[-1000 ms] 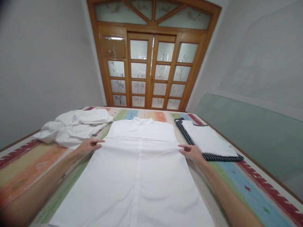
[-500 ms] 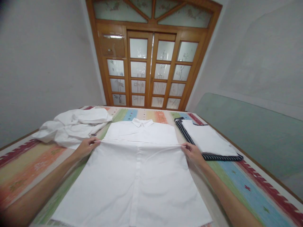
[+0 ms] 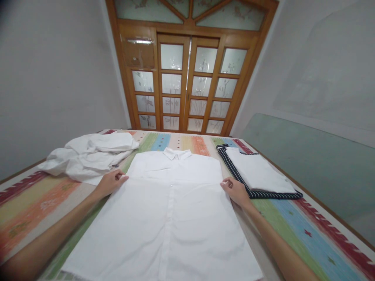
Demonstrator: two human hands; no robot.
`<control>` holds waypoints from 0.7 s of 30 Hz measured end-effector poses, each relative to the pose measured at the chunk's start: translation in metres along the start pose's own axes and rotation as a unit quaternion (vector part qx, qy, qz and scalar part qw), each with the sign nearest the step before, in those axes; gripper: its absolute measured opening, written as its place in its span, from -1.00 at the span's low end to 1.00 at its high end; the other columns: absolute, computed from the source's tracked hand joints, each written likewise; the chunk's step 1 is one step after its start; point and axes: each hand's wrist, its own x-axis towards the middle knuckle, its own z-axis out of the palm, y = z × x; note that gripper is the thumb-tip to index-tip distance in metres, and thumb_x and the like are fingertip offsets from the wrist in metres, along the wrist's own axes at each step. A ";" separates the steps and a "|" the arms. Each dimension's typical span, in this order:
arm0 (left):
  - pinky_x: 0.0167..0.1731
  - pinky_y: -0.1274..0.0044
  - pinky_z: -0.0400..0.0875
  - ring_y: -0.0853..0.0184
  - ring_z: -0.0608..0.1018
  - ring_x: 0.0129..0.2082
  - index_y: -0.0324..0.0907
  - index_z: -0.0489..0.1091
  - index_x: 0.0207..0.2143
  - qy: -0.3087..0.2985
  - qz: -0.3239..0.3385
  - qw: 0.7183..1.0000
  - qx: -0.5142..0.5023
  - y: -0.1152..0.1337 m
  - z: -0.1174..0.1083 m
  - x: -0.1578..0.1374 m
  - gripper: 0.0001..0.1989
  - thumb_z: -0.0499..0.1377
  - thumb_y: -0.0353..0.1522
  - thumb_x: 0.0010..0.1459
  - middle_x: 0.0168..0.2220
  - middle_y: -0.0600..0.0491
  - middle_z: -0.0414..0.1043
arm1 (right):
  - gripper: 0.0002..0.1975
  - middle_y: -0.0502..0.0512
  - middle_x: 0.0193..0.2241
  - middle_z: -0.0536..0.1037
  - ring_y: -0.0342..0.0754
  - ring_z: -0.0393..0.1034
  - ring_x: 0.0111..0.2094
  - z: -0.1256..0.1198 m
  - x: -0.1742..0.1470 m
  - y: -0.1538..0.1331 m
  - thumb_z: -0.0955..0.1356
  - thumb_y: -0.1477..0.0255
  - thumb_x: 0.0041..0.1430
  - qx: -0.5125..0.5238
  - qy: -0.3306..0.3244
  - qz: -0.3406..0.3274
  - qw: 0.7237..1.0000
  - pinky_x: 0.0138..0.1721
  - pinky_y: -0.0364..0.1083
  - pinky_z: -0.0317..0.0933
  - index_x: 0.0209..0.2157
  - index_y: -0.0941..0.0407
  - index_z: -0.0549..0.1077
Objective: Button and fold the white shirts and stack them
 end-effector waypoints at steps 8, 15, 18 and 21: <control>-0.49 0.50 0.20 0.27 0.44 -0.56 -0.13 0.25 -0.22 -0.083 -0.073 0.991 -0.078 -0.009 -0.019 -0.021 -0.52 0.15 -0.01 -0.10 -0.64 0.23 0.33 | -0.36 -0.09 -0.60 0.46 -0.12 0.30 -0.64 -0.016 -0.024 0.004 0.42 0.05 -0.10 0.122 -0.112 0.061 0.984 -0.57 -0.14 0.15 -0.01 0.09 0.36; -0.53 0.57 0.15 0.39 0.37 -0.57 -0.17 0.14 0.13 -0.166 -0.074 0.944 -0.277 0.006 -0.034 -0.035 -0.17 0.27 -0.04 -0.17 -0.57 0.27 0.31 | -0.19 -0.09 -0.54 0.40 -0.18 0.25 -0.59 -0.027 -0.035 -0.003 0.51 0.13 -0.20 0.249 -0.157 0.070 0.953 -0.59 -0.20 0.13 0.11 0.12 0.35; -0.49 0.57 0.20 0.41 0.37 -0.54 -0.16 0.15 0.15 -0.187 -0.085 0.922 -0.329 0.010 -0.037 -0.036 -0.18 0.29 -0.05 -0.12 -0.55 0.26 0.27 | -0.25 -0.07 -0.51 0.38 -0.19 0.25 -0.54 -0.029 -0.034 -0.004 0.52 0.13 -0.22 0.261 -0.143 0.062 0.953 -0.56 -0.20 0.14 0.05 0.10 0.44; -0.50 0.58 0.22 0.40 0.38 -0.55 -0.18 0.19 0.13 -0.183 -0.099 0.926 -0.315 0.012 -0.037 -0.036 -0.20 0.31 -0.04 -0.12 -0.60 0.28 0.21 | -0.26 -0.04 -0.49 0.39 -0.17 0.26 -0.53 -0.029 -0.034 -0.005 0.52 0.09 -0.21 0.263 -0.134 0.076 0.952 -0.57 -0.20 0.15 0.05 0.08 0.46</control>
